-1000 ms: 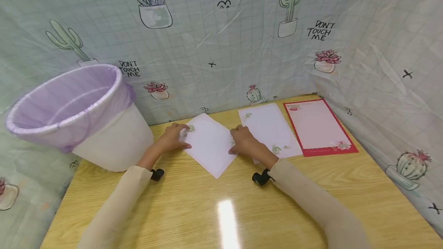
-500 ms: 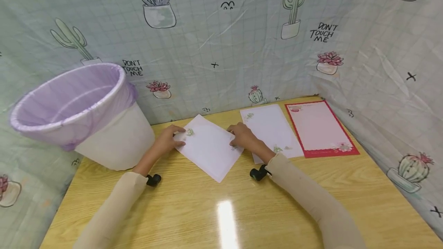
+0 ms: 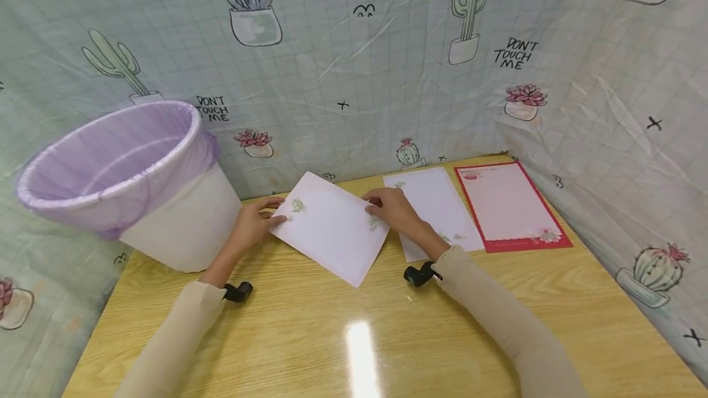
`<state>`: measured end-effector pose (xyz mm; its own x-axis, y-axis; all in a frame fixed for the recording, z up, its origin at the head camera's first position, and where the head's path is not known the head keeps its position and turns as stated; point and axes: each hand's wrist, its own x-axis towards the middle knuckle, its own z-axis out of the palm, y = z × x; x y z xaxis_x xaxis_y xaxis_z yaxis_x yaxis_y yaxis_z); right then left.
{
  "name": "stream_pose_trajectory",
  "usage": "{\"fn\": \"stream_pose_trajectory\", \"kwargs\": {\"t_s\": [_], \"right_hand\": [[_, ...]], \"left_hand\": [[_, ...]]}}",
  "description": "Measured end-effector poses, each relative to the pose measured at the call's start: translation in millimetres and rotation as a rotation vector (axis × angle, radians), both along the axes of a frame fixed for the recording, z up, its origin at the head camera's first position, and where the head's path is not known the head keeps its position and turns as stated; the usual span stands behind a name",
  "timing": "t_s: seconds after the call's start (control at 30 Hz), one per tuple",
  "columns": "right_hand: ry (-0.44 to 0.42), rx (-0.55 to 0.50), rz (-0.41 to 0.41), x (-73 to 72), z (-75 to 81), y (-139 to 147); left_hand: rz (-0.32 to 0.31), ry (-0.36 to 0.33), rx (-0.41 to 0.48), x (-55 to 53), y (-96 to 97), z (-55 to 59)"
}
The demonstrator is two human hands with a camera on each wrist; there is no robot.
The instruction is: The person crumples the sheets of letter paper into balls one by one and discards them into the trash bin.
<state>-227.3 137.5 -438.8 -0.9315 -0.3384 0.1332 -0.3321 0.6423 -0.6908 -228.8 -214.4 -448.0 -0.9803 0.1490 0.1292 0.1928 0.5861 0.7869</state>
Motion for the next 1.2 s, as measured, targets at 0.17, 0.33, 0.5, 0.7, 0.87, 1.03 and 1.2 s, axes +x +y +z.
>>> {"fn": "stream_pose_trajectory", "kwargs": {"t_s": [0.17, 0.33, 0.5, 0.7, 0.87, 1.03, 1.2], "right_hand": [[0.061, -0.093, 0.003, 2.7, 8.4, 7], [0.145, -0.151, 0.002, 6.2, 17.3, 15], [0.173, -0.182, 0.0, 10.5, 27.0, 20], [0.163, -0.208, 0.003, 17.4, 36.3, 24], [0.151, -0.24, 0.011, 22.6, 43.2, 23], [0.157, -0.268, 0.013, 26.0, 47.9, 21], [0.134, -0.334, 0.004, 29.9, 53.7, 15]], "left_hand": [[0.025, -0.013, 0.09, 7.3, 0.4, 10.2], [0.035, 0.002, 0.176, 14.8, 1.6, 22.6], [-0.002, 0.023, 0.283, 21.7, 3.2, 32.5], [-0.024, 0.059, 0.35, 29.0, 6.1, 39.6], [-0.027, 0.071, 0.395, 36.9, 9.6, 47.3], [-0.052, 0.103, 0.427, 46.4, 18.6, 57.8], [-0.107, 0.146, 0.43, 56.3, 33.5, 67.3]]}}
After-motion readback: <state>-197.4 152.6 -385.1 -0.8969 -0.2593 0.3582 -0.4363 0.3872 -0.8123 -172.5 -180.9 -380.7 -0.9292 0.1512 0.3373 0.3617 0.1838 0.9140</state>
